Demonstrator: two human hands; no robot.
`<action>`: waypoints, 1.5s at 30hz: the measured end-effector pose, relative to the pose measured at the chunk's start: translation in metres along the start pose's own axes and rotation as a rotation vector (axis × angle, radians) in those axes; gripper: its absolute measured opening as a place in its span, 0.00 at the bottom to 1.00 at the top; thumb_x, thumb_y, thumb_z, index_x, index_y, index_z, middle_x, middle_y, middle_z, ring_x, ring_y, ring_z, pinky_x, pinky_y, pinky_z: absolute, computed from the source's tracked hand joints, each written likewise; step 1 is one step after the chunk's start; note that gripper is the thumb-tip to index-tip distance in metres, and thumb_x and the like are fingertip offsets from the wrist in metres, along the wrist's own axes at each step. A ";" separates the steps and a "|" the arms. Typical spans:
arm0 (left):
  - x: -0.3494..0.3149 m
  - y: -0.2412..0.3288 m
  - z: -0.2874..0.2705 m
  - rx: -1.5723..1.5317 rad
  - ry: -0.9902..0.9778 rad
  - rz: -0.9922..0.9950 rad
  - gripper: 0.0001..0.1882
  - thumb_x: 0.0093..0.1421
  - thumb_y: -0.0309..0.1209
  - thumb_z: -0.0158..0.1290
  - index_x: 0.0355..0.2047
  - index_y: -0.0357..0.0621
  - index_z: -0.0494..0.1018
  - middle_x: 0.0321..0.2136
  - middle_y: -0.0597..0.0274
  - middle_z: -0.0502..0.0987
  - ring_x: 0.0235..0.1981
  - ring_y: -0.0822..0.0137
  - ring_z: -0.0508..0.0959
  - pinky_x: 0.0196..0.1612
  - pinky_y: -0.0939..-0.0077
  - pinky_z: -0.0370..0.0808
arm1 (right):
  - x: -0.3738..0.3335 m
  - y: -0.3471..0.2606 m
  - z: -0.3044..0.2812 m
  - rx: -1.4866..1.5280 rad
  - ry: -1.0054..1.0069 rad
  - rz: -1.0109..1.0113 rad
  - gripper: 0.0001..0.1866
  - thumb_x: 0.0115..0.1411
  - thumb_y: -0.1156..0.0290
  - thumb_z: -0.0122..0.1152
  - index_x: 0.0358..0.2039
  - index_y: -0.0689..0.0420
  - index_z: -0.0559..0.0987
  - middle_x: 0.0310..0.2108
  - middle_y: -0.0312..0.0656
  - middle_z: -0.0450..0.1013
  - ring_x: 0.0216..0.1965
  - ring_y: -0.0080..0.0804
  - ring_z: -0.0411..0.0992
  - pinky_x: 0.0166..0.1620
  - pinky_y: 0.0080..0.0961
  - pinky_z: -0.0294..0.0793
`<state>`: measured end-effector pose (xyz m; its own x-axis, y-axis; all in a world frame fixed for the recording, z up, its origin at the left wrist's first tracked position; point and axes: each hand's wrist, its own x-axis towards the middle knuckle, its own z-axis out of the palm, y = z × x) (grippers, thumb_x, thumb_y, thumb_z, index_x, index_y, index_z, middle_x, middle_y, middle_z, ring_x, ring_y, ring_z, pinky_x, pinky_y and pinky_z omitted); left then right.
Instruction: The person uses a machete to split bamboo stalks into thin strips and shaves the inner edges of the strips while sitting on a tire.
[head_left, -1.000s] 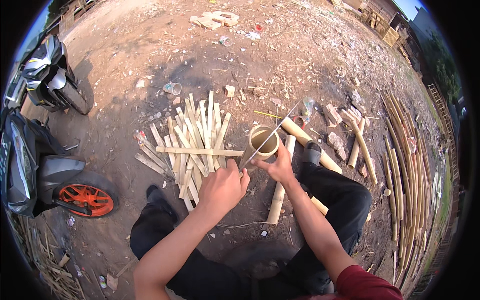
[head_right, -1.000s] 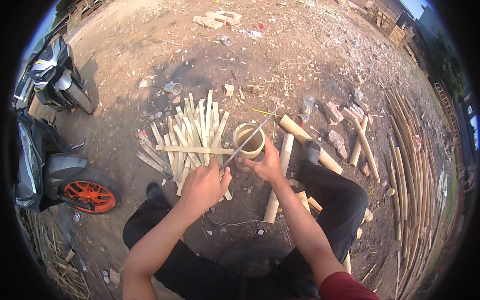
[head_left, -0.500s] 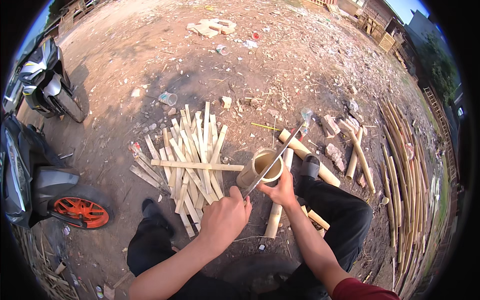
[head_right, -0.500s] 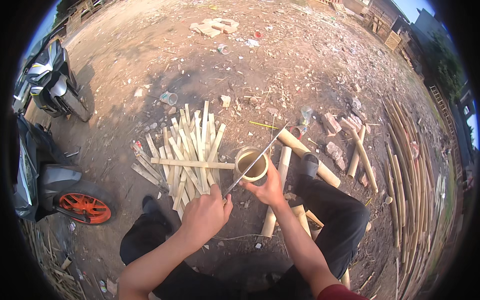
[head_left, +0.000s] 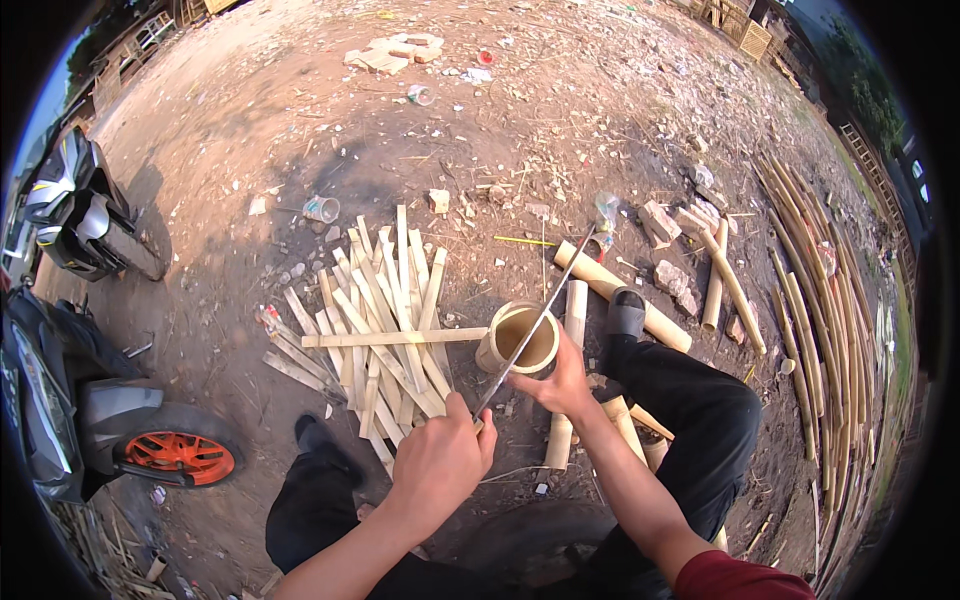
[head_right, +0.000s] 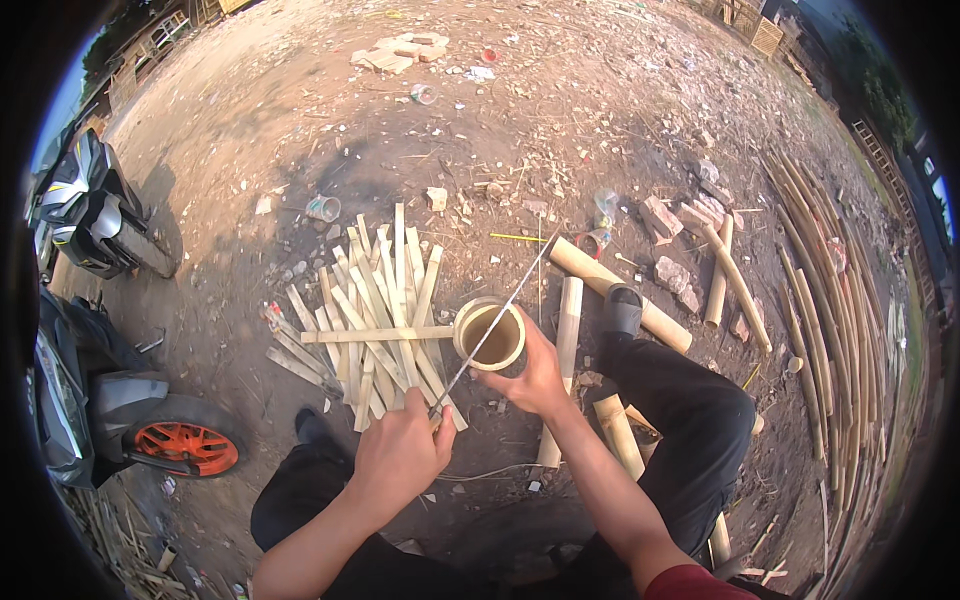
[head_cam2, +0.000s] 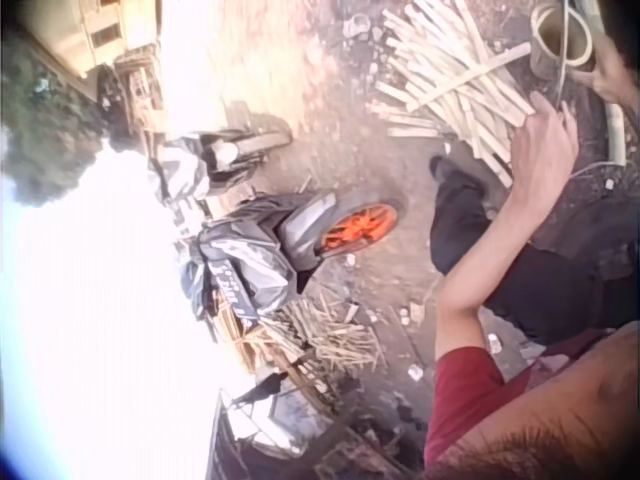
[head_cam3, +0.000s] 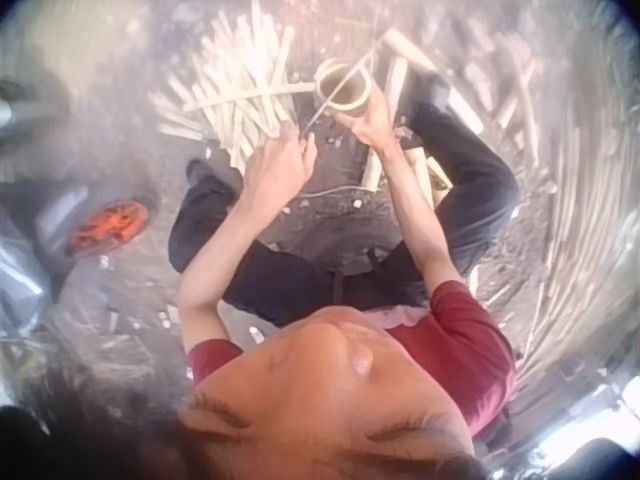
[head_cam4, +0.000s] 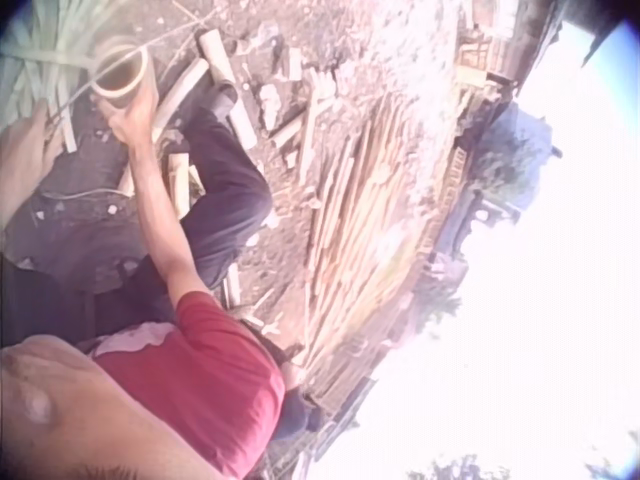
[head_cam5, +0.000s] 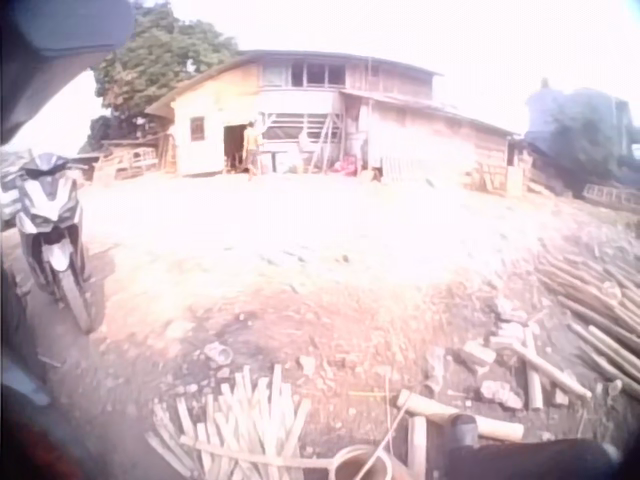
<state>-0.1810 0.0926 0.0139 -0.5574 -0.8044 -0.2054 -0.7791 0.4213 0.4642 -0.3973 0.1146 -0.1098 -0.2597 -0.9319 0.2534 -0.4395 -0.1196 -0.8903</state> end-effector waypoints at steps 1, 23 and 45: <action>0.000 0.000 0.000 0.004 0.002 0.001 0.20 0.69 0.41 0.53 0.32 0.31 0.70 0.13 0.43 0.76 0.17 0.42 0.81 0.22 0.51 0.79 | 0.000 -0.002 0.000 0.005 -0.001 -0.007 0.49 0.44 0.69 0.84 0.66 0.62 0.68 0.60 0.51 0.73 0.62 0.45 0.73 0.66 0.41 0.69; 0.013 0.004 -0.003 0.086 0.008 0.007 0.20 0.69 0.42 0.52 0.30 0.35 0.69 0.12 0.47 0.76 0.16 0.46 0.81 0.19 0.55 0.78 | -0.258 0.217 0.050 -0.568 -0.079 1.511 0.63 0.48 0.45 0.77 0.72 0.64 0.50 0.67 0.62 0.63 0.66 0.56 0.66 0.68 0.45 0.66; 0.020 -0.003 0.000 0.095 0.146 -0.014 0.20 0.68 0.40 0.52 0.33 0.30 0.70 0.18 0.37 0.78 0.24 0.36 0.83 0.28 0.47 0.80 | -0.182 0.188 0.050 0.482 -0.007 1.304 0.34 0.54 0.60 0.73 0.57 0.65 0.73 0.47 0.51 0.78 0.46 0.42 0.80 0.49 0.44 0.82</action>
<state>-0.1905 0.0752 0.0081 -0.5040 -0.8599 -0.0806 -0.8139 0.4417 0.3775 -0.3899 0.2448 -0.3425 -0.2432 -0.4628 -0.8525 0.4509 0.7242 -0.5217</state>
